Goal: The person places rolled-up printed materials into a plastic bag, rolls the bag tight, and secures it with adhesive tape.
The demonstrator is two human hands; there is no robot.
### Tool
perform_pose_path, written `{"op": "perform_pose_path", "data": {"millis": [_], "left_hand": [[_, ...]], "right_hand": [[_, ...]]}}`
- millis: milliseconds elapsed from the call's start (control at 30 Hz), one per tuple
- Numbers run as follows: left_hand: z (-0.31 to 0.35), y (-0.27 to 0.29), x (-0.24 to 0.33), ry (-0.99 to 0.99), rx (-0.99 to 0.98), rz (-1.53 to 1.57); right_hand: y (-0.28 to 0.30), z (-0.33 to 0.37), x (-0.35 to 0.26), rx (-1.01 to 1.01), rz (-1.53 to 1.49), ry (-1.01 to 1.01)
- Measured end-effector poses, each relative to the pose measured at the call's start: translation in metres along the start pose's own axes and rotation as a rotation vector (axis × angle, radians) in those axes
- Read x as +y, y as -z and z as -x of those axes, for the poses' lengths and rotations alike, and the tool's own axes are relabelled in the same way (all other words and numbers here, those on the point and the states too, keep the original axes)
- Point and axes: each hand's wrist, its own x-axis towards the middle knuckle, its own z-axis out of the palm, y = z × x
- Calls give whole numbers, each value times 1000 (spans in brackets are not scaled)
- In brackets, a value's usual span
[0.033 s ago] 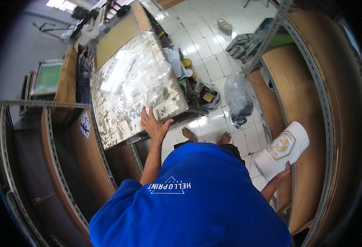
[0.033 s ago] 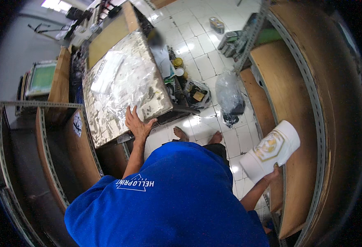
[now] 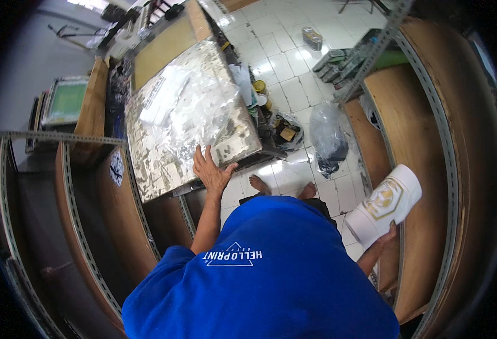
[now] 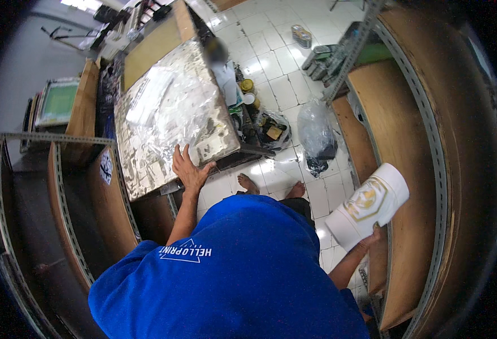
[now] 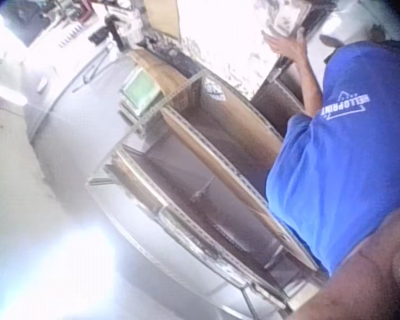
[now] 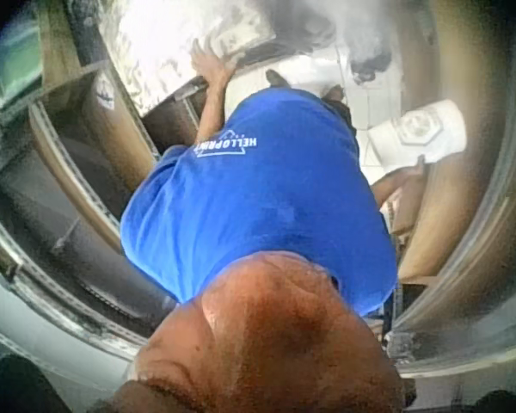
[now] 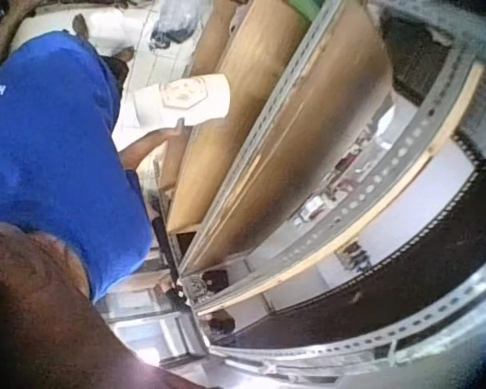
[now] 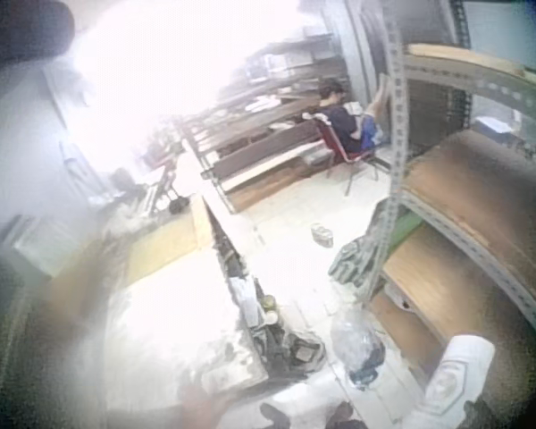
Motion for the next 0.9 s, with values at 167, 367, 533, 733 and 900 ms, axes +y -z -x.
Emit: {"op": "perform_pose_path", "data": {"millis": [167, 367, 533, 733, 900], "left_hand": [[-37, -37, -69, 43, 33, 85], [-74, -72, -132, 202, -300, 293], [-88, -64, -146, 358, -413, 954], [-78, -66, -156, 53, -122, 653], [-76, -69, -162, -25, -172, 598]], "right_hand": [[-84, -25, 38, -292, 0, -104], [-234, -11, 71, -538, 68, -197], [-322, 23, 115, -647, 115, -277], [-407, 70, 172, -748, 172, -384], [-447, 101, 194, -789, 191, -440]]}}
